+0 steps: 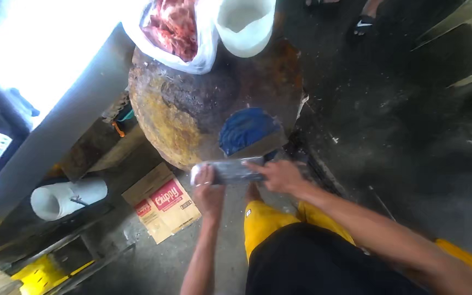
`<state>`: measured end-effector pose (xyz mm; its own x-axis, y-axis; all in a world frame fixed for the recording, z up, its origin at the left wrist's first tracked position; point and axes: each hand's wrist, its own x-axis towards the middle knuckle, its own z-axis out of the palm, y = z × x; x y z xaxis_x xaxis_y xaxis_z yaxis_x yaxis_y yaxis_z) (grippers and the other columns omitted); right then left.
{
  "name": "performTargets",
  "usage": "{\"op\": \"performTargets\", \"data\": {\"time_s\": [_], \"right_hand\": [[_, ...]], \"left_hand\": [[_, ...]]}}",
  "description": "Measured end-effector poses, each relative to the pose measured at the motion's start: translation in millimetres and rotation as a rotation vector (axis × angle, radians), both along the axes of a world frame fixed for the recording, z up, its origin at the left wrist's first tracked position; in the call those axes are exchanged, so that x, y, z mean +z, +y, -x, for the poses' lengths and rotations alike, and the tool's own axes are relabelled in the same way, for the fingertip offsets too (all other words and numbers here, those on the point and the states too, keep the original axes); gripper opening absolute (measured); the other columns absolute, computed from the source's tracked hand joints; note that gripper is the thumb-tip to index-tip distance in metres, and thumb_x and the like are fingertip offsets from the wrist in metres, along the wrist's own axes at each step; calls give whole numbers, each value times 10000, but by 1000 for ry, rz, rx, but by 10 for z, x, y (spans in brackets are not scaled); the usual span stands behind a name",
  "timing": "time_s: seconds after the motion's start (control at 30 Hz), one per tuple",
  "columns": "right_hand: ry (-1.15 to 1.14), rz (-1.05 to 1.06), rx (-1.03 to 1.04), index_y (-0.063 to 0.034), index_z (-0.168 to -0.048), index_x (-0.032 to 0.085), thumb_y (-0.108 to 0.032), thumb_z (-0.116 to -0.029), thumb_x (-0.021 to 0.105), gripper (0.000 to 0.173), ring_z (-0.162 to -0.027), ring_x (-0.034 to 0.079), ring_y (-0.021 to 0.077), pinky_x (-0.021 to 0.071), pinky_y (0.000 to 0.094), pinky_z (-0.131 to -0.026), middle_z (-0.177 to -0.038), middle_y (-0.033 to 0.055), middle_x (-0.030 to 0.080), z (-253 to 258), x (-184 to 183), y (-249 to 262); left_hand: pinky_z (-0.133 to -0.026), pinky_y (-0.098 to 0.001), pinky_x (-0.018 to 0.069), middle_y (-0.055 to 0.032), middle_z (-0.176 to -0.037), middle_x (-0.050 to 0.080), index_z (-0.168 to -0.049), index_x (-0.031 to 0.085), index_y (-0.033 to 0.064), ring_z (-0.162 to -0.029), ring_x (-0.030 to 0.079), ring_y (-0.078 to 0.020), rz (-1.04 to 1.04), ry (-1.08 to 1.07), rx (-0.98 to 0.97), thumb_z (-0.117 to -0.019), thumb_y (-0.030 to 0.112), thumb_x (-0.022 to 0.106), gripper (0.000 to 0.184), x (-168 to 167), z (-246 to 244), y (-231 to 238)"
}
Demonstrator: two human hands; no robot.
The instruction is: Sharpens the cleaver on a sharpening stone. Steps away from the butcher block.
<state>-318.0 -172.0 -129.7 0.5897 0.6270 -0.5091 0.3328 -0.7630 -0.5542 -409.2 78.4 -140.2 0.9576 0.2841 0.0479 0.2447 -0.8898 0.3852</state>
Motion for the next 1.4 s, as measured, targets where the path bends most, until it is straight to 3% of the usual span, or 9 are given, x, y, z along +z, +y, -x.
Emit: {"op": "performTargets", "data": {"time_s": [0.2, 0.47, 0.6, 0.77, 0.9, 1.03, 1.17, 1.3, 1.4], "right_hand": [[-245, 323, -334, -454, -1568, 395, -297, -892, 715, 764, -827, 703, 495, 511, 688, -661, -989, 237, 740, 22, 159, -2192], [168, 52, 109, -566, -1590, 185, -321, -967, 617, 797, -875, 684, 406, 526, 611, -738, -1018, 174, 713, -3, 34, 518], [55, 43, -66, -569, -1572, 259, -319, -940, 636, 778, -823, 695, 401, 529, 617, -661, -987, 150, 731, 0, 56, -421], [-94, 388, -345, -479, -1594, 309, -285, -907, 723, 825, -810, 694, 471, 507, 665, -640, -993, 223, 731, 22, 273, -2169], [38, 340, -159, -601, -1574, 185, -418, -901, 651, 839, -818, 703, 388, 524, 631, -666, -990, 129, 747, -31, 52, -1061], [144, 10, 59, -582, -1579, 203, -248, -883, 666, 900, -771, 674, 367, 512, 592, -663, -861, 126, 709, -11, -13, 260], [104, 69, -68, -574, -1579, 222, -275, -926, 649, 836, -803, 686, 400, 521, 615, -652, -973, 154, 723, -42, 111, -672], [-36, 371, -299, -562, -1588, 214, -317, -924, 676, 845, -809, 689, 461, 507, 665, -627, -1029, 202, 726, 8, 213, -2093], [-90, 331, -273, -535, -1588, 263, -355, -885, 683, 838, -759, 694, 428, 513, 642, -607, -945, 176, 739, -5, 108, -1815]], "left_hand": [[-1224, -405, 336, 17, -1485, 591, -1359, 682, 170, -1425, 496, -159, 228, -41, -388, -806, 157, 808, 568, -227, -903, -2063], [-1146, -537, 439, -99, -1389, 659, -1278, 725, 96, -1334, 595, -305, -34, 85, 38, -806, 213, 826, 497, 47, 199, 462], [-1127, -533, 456, -156, -1393, 644, -1263, 717, 48, -1330, 589, -330, 53, -40, -66, -793, 172, 829, 499, -42, -152, -403], [-1244, -431, 313, -9, -1531, 545, -1394, 643, 117, -1473, 437, -189, 305, -22, -437, -835, 136, 793, 579, -131, -814, -2050], [-1179, -449, 430, 36, -1494, 578, -1369, 670, 225, -1413, 508, -174, 160, -20, -285, -819, 264, 834, 575, -247, -383, -893], [-1149, -528, 437, -62, -1428, 635, -1309, 708, 134, -1366, 568, -266, -26, 93, -21, -814, 245, 839, 524, 70, 125, 316], [-1149, -528, 433, -157, -1410, 631, -1283, 704, 48, -1350, 571, -332, 58, 14, -132, -802, 176, 836, 515, 26, -211, -628], [-1206, -477, 362, -74, -1442, 624, -1311, 700, 90, -1398, 530, -258, 253, -114, -412, -797, 214, 813, 540, -240, -804, -1981], [-1224, -441, 359, 14, -1509, 567, -1384, 659, 172, -1445, 472, -184, 205, -42, -438, -812, 244, 835, 603, -299, -752, -1609]]}}
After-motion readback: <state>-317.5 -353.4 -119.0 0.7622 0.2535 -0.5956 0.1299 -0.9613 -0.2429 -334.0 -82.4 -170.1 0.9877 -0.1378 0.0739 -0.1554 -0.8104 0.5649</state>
